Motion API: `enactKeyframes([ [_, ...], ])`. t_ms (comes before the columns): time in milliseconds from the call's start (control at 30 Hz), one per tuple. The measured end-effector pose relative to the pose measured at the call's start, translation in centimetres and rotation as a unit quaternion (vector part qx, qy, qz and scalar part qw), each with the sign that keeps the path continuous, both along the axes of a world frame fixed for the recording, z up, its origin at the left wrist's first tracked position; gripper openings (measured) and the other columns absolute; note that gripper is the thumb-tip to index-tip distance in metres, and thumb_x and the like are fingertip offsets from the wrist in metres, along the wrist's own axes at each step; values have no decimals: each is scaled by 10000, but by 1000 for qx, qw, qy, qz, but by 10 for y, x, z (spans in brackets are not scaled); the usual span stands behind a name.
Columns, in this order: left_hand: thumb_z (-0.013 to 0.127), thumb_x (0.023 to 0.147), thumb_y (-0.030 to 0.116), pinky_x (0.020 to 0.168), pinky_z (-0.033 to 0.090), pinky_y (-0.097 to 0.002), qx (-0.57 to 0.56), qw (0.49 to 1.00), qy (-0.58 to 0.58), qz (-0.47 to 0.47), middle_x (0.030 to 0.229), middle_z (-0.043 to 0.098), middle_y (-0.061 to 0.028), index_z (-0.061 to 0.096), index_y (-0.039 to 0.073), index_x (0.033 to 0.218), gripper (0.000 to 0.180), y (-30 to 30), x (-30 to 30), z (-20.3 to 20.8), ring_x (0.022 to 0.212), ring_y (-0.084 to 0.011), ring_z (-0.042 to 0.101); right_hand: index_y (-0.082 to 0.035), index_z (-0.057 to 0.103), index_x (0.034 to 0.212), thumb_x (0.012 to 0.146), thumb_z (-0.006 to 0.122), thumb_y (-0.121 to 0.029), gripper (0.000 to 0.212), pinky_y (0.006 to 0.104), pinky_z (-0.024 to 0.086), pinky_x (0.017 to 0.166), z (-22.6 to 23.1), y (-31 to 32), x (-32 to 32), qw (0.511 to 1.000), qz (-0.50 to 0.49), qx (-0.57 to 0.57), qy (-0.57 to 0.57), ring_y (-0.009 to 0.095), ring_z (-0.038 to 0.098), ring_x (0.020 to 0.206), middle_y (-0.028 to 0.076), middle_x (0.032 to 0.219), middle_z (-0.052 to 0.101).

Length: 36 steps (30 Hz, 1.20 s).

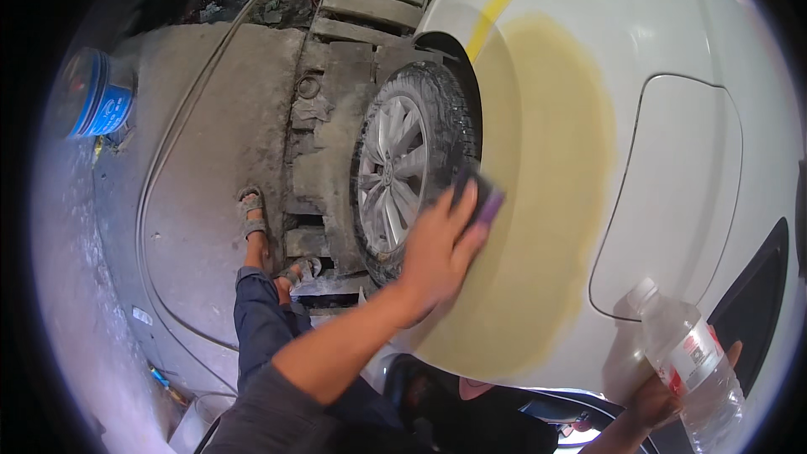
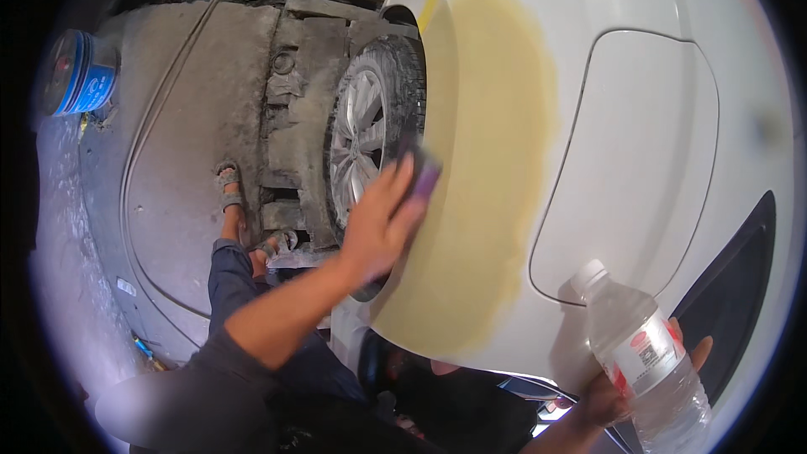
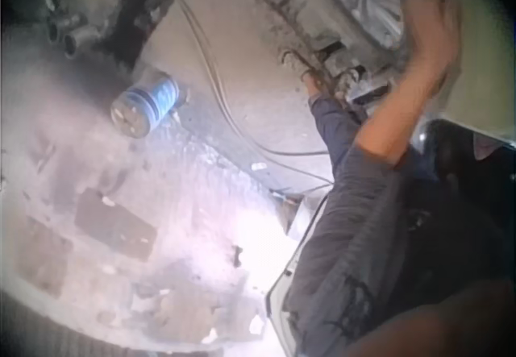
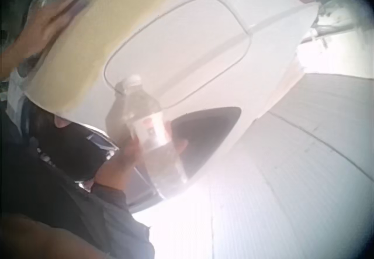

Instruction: The person sands the rear quarter panel of a white car using a sanding block while holding a water bottle. They repeatedly wet the surface and sand the area around the wheel arch, occasionally wiping the panel with their hand.

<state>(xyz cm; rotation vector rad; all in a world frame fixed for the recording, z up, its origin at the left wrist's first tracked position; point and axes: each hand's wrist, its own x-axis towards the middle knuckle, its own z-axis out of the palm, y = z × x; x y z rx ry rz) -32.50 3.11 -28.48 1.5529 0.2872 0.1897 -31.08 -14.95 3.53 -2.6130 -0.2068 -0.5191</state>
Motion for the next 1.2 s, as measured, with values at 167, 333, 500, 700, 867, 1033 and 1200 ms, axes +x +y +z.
enactKeyframes([
  [167, 634, 944, 238, 1003, 439, -461, 24, 1000, 8, -9, 1398, 496, -278, 465, 32, 1452, 573, -16, -53, 12, 1178, -456, 543, -117, 125, 1568, 744, 561, -844, 1182, 573, 364, 1130, 11, -15, -7, 999, -29, -21, 17, 342, 494, 1307, 189, 1397, 482],
  [333, 606, 961, 266, 960, 451, -470, -10, 998, -20, 65, 1362, 514, -294, 469, 22, 1439, 554, 7, 37, -19, 1116, -468, 551, -117, 122, 1564, 749, 561, -843, 1177, 564, 378, 1122, 0, 3, -3, 999, -10, -51, -7, 339, 505, 1295, 189, 1391, 483],
  [500, 650, 932, 222, 1072, 408, -443, -9, 1000, 2, -13, 1428, 491, -281, 478, -2, 1440, 581, -7, -47, 20, 1270, -451, 521, -108, 122, 1562, 766, 594, -805, 1159, 566, 399, 1106, 8, -6, -5, 1000, 16, -18, 14, 333, 524, 1278, 187, 1364, 514],
  [700, 638, 944, 222, 1078, 402, -427, 14, 999, 24, 43, 1367, 537, -300, 478, 14, 1439, 560, 7, 23, -2, 1257, -449, 531, -88, 155, 1565, 756, 566, -831, 1173, 546, 420, 1091, 3, 0, -3, 1000, 6, -25, -4, 351, 510, 1288, 206, 1391, 489],
  [867, 630, 957, 236, 1081, 398, -411, -16, 1000, 6, 12, 1406, 526, -257, 459, 8, 1452, 571, 10, 20, 5, 1260, -438, 533, -71, 171, 1564, 765, 546, -839, 1170, 536, 436, 1079, 3, 5, -2, 998, -12, -55, -11, 356, 517, 1276, 217, 1387, 490],
  [1033, 615, 962, 201, 1085, 392, -417, -4, 1000, -20, -2, 1410, 508, -290, 460, -15, 1446, 552, -11, -32, 23, 1282, -428, 520, -61, 163, 1569, 779, 540, -833, 1167, 530, 434, 1081, 22, -17, -5, 993, 21, -103, 44, 357, 517, 1271, 229, 1390, 484],
  [1200, 594, 975, 219, 1096, 385, -412, -41, 998, 3, 40, 1409, 506, -294, 452, 8, 1455, 543, 27, 61, -8, 1300, -434, 503, -93, 165, 1548, 736, 713, -725, 1165, 580, 427, 1077, -5, 12, 1, 1000, 21, -2, -15, 342, 557, 1235, 195, 1345, 530],
])
